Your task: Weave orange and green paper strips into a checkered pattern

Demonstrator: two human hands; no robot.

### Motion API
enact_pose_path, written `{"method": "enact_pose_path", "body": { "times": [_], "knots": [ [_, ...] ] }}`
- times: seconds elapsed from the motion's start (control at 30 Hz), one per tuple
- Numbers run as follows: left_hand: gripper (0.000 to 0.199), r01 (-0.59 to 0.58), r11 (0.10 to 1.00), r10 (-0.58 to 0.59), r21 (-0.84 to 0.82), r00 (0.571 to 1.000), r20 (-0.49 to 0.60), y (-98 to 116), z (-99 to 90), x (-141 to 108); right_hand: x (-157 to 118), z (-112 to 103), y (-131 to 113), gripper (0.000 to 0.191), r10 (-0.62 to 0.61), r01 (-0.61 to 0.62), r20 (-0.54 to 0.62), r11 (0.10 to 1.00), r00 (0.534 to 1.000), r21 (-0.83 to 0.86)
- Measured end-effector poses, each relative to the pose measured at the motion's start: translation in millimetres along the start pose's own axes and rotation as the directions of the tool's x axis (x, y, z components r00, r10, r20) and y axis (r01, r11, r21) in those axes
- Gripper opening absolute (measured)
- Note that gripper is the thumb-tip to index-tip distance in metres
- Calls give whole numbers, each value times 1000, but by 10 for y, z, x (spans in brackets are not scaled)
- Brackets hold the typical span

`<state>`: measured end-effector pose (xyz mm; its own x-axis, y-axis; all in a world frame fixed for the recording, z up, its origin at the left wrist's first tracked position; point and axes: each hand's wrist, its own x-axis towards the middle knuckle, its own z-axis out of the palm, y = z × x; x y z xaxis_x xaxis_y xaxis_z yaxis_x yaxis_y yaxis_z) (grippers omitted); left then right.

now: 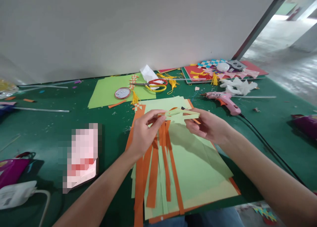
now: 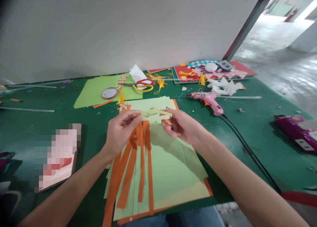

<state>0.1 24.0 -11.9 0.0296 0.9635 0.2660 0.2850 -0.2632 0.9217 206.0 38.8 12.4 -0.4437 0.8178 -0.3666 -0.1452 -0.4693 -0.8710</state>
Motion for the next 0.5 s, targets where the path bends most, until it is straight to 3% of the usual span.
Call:
{"method": "enact_pose_path", "body": {
  "times": [0.3,0.5],
  "knots": [
    [15,17,1000,-17,3,1000,12,8,-3,8,-19,10,35,21,-159,157,-130,987,979,-24],
    [10,-19,1000,19,-11,999,39,0,-2,6,24,-65,-46,22,11,18,-113,967,993,256]
  ]
}}
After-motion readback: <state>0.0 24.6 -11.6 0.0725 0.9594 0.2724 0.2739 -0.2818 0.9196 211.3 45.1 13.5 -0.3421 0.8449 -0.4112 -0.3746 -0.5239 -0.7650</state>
